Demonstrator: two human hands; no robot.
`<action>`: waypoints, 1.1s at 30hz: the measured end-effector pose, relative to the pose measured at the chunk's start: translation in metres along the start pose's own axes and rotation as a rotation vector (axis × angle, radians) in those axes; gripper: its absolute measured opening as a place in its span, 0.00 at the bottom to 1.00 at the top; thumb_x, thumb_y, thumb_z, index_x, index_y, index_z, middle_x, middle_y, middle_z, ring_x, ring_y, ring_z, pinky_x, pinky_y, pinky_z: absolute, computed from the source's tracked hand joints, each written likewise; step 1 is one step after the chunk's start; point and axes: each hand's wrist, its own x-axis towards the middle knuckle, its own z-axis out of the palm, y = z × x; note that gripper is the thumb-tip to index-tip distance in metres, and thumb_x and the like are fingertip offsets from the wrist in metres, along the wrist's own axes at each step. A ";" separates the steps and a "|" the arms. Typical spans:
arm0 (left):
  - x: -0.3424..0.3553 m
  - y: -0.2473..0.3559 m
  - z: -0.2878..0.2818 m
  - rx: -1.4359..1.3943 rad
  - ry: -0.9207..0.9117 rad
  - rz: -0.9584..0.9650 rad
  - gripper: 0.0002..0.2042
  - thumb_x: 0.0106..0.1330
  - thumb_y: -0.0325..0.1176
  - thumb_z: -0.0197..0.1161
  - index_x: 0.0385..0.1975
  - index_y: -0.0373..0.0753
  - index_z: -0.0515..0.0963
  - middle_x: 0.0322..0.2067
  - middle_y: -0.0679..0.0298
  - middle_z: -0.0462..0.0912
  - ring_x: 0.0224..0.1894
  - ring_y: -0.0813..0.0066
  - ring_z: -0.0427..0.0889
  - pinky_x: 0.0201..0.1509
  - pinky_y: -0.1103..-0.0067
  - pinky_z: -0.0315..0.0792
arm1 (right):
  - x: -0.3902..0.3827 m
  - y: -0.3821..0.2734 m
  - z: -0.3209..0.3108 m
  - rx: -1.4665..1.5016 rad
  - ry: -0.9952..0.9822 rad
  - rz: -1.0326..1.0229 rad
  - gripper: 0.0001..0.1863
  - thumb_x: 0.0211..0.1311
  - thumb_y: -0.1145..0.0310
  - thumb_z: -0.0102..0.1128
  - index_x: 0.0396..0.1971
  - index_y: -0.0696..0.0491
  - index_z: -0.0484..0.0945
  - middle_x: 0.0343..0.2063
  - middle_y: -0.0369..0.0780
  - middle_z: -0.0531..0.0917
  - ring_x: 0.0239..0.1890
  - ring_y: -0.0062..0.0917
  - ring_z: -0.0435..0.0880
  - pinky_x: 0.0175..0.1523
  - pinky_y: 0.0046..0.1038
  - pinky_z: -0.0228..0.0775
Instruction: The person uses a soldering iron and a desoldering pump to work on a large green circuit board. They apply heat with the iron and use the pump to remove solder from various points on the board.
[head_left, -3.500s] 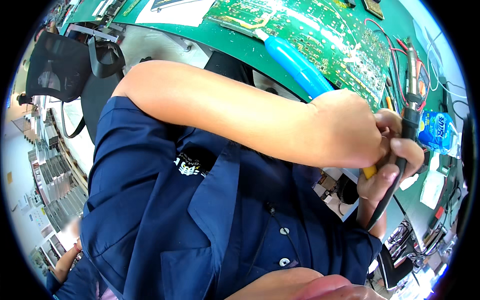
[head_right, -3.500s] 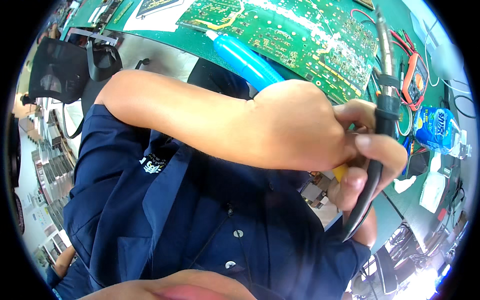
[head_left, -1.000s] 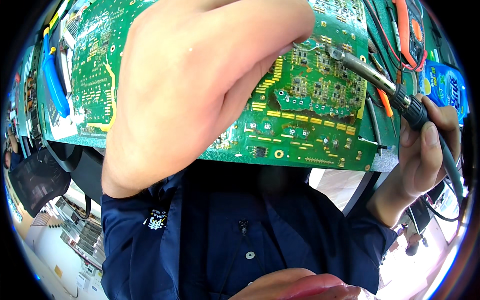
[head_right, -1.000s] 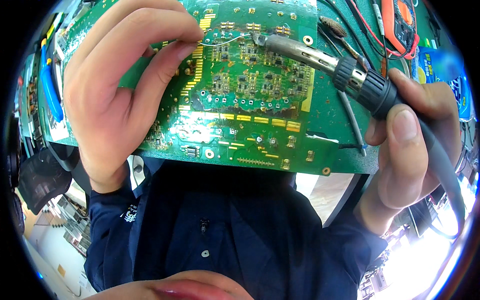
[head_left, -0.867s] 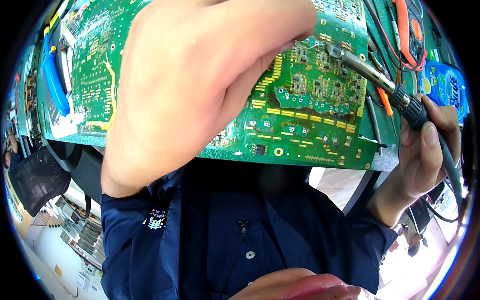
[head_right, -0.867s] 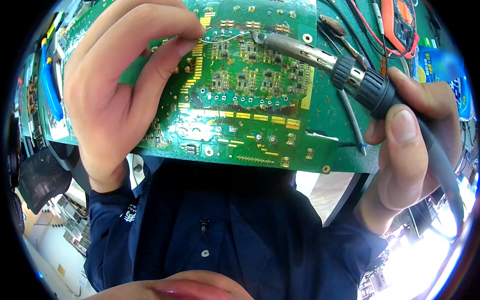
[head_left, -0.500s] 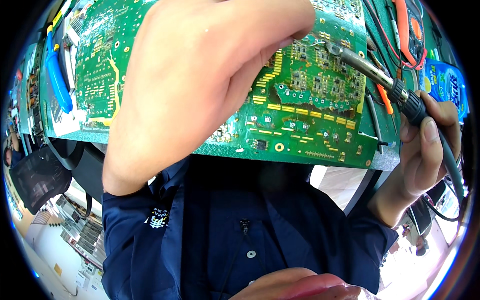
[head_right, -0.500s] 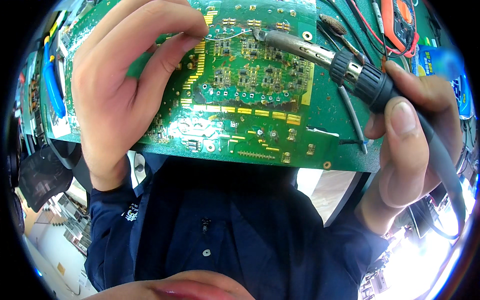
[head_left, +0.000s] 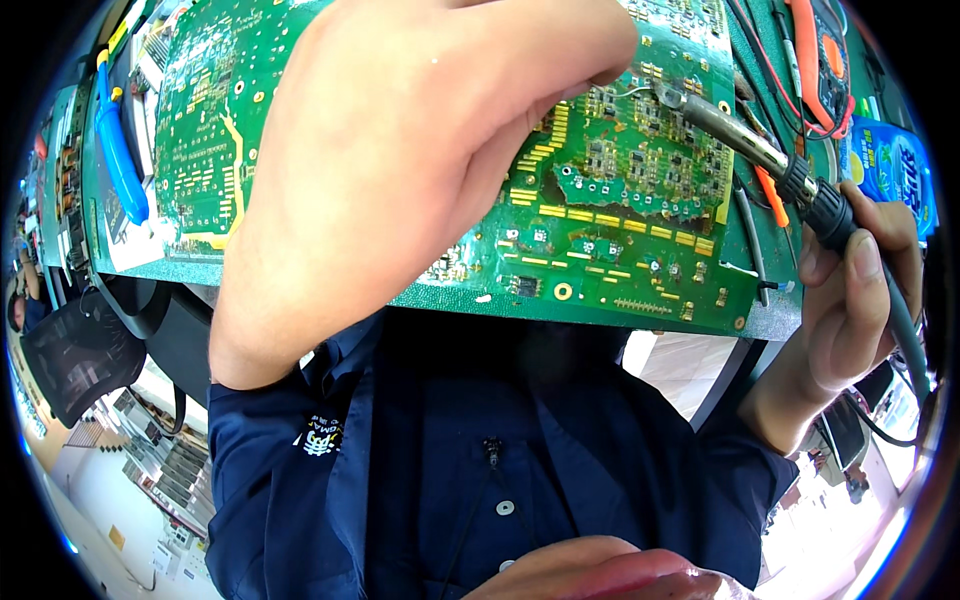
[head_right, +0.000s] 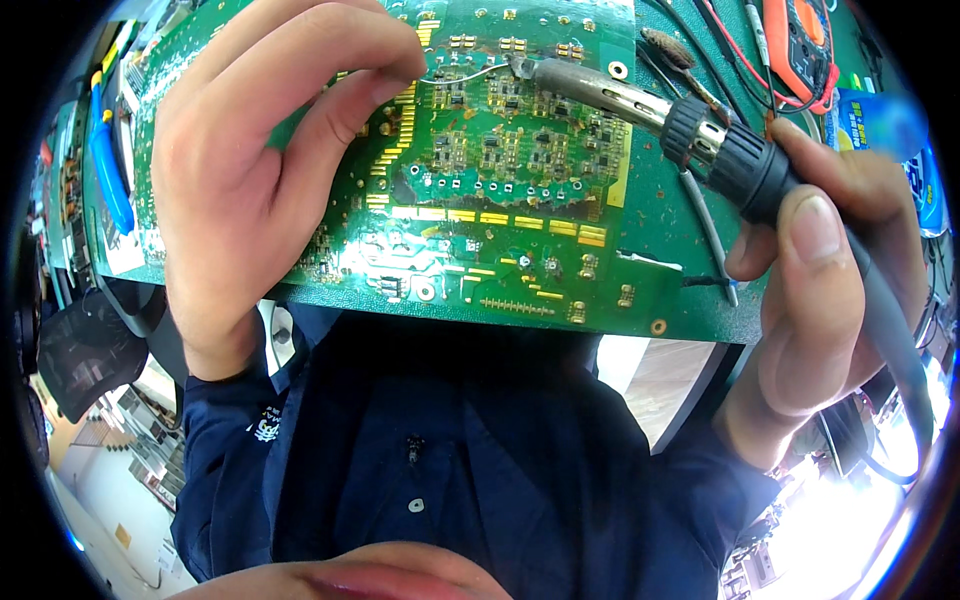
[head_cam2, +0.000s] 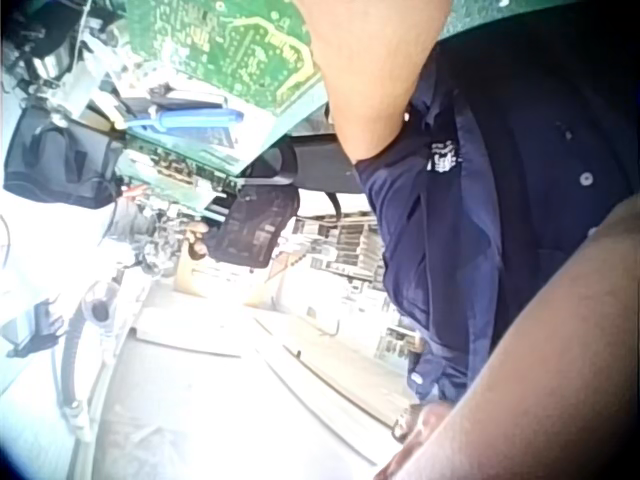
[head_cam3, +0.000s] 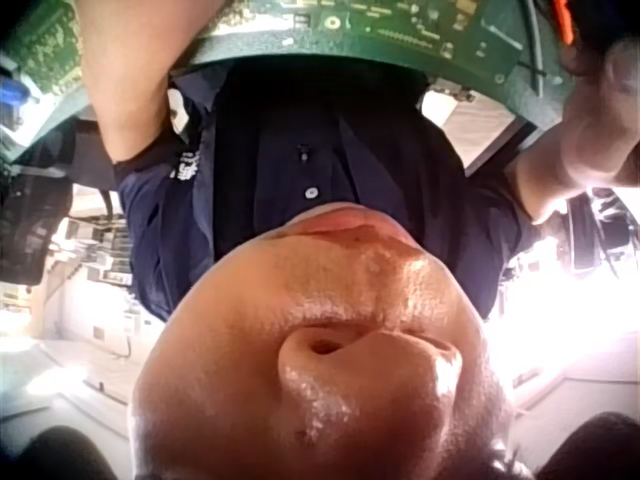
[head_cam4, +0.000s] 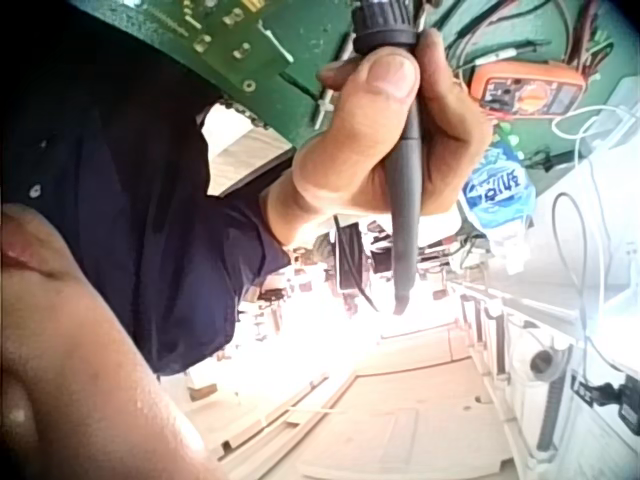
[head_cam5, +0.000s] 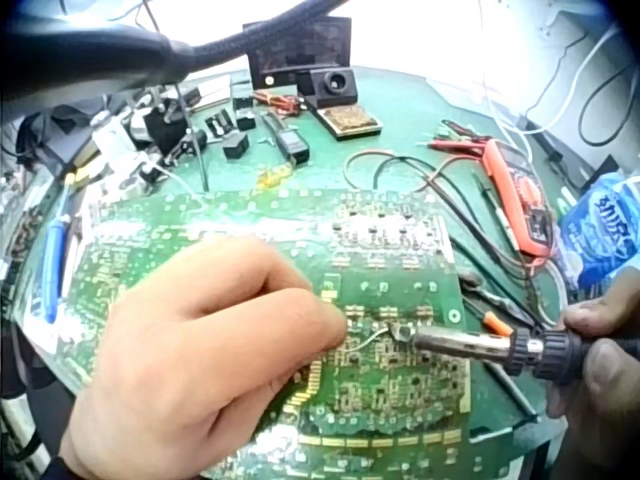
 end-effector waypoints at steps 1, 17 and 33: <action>0.000 0.000 0.000 0.001 0.001 0.002 0.07 0.49 0.18 0.58 0.27 0.35 0.75 0.29 0.62 0.76 0.28 0.70 0.74 0.30 0.81 0.67 | 0.000 0.000 0.000 -0.002 0.005 0.000 0.18 0.56 0.70 0.45 0.40 0.71 0.71 0.24 0.42 0.70 0.20 0.19 0.69 0.27 0.19 0.60; -0.001 -0.001 0.001 0.002 -0.002 0.002 0.07 0.49 0.18 0.58 0.28 0.35 0.75 0.28 0.61 0.76 0.28 0.69 0.74 0.30 0.80 0.67 | -0.002 -0.003 0.006 -0.104 0.065 -0.018 0.18 0.55 0.71 0.45 0.39 0.71 0.71 0.22 0.41 0.70 0.18 0.19 0.68 0.24 0.19 0.60; -0.002 0.000 0.002 0.001 -0.002 0.004 0.07 0.49 0.19 0.57 0.28 0.35 0.75 0.28 0.61 0.75 0.28 0.68 0.74 0.30 0.80 0.67 | 0.001 -0.003 0.006 -0.079 0.062 -0.010 0.18 0.55 0.71 0.45 0.39 0.71 0.71 0.21 0.41 0.69 0.19 0.19 0.68 0.25 0.20 0.59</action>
